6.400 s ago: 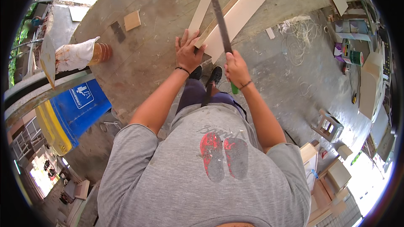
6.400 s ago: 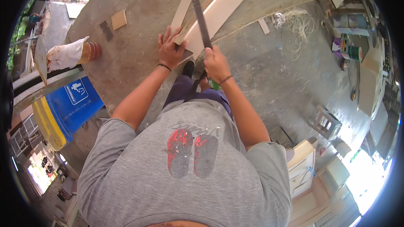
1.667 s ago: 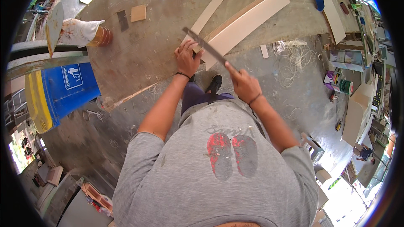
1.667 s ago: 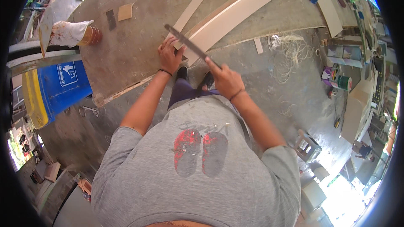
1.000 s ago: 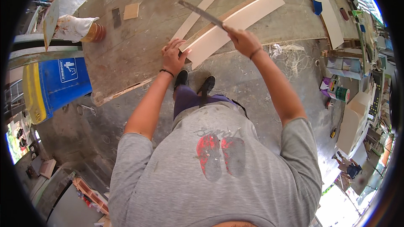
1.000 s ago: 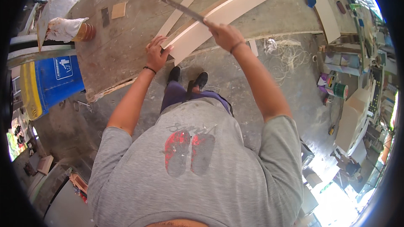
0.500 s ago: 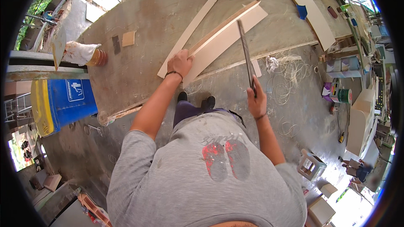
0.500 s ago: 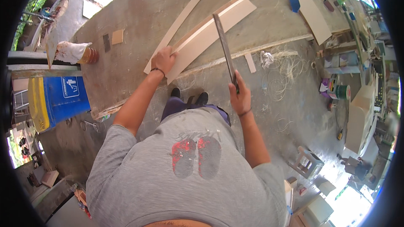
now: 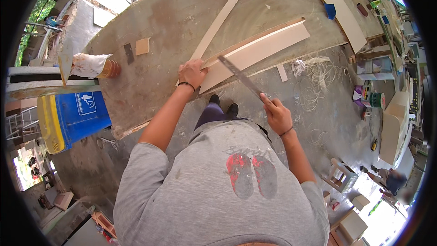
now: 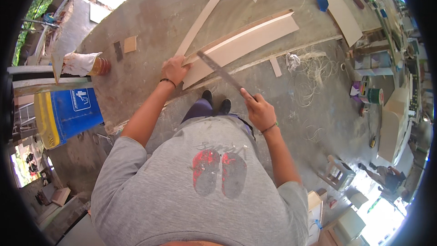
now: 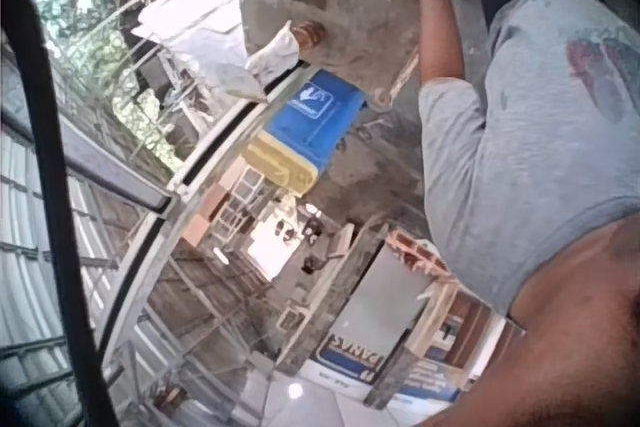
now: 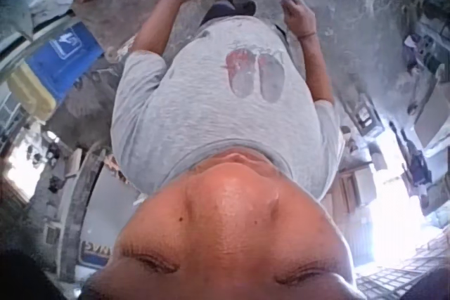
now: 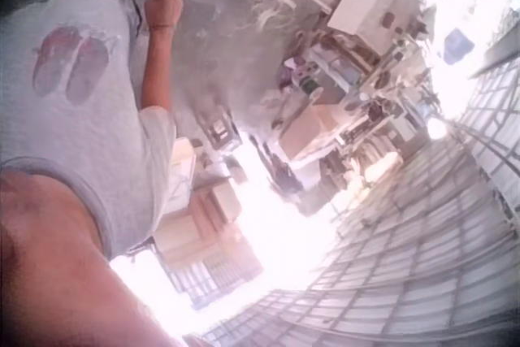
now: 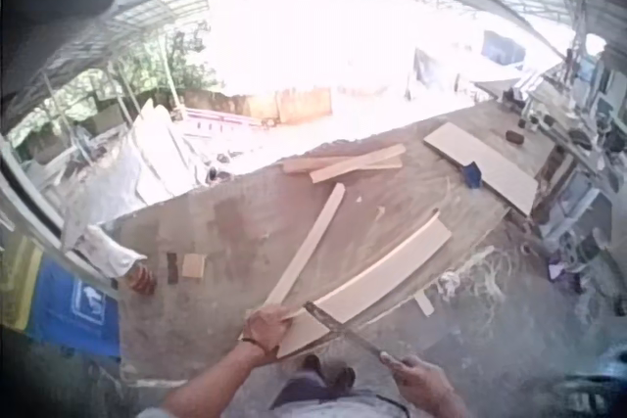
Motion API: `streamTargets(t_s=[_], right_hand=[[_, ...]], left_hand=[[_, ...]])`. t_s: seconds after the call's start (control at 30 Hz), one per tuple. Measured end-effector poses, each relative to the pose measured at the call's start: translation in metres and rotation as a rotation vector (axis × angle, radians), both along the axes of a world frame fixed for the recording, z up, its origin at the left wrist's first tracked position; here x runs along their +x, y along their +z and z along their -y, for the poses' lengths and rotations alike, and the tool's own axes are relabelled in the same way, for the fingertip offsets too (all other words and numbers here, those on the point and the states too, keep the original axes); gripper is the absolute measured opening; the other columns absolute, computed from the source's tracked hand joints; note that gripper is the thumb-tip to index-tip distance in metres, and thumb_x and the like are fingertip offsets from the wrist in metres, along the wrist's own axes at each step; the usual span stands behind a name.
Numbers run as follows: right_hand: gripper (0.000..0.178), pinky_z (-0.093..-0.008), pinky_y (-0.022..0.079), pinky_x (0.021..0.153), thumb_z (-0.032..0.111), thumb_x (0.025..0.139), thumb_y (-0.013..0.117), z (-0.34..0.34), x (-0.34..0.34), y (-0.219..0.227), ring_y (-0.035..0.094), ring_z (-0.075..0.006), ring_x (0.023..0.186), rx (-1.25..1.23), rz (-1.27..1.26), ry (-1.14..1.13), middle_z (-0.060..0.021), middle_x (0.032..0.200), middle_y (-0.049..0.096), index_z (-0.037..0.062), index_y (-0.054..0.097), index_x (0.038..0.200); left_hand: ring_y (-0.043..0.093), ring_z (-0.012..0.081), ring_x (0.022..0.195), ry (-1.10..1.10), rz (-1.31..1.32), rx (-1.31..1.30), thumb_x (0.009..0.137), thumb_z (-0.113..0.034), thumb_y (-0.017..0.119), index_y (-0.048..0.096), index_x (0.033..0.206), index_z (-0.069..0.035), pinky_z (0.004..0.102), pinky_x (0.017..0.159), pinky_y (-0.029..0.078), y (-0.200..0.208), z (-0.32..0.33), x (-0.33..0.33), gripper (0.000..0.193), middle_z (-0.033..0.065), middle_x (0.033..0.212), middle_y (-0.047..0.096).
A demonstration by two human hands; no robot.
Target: The person smooths the edges of a piece of wood using a hand file and then uses a power angle grinder to sand the same piece of wood.
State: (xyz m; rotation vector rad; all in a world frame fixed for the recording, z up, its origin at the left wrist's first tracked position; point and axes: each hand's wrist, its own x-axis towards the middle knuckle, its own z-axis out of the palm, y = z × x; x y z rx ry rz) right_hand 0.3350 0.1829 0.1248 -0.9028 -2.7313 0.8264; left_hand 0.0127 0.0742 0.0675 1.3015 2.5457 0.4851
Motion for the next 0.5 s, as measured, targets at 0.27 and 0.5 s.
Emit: streamTargets(t_s=[0.27,0.5], right_hand=[[0.045,-0.0423,0.05,0.056,0.018,0.089,0.056,-0.025,-0.051,-0.022,0.061,-0.0318,0.064,0.1,0.151,0.196,-0.0094,0.08,0.055,0.0346,0.054,0.131],[0.046,-0.0431,0.05,0.056,0.017,0.09,0.055,-0.069,-0.142,-0.032,0.061,-0.0343,0.063,0.193,0.064,0.115,-0.0123,0.08,0.055,0.0357,0.052,0.132]], left_hand=[[0.062,0.0333,0.086,-0.09,0.062,0.077,0.077,-0.035,0.071,0.062,0.084,-0.006,0.0468,0.075,0.046,-0.008,0.01,-0.01,0.031,0.0112,0.083,0.063],[0.061,0.0298,0.084,-0.182,0.0,0.168,0.079,-0.033,0.07,0.06,0.08,-0.008,0.0432,0.073,0.043,-0.014,0.006,-0.015,0.027,0.0089,0.085,0.062]])
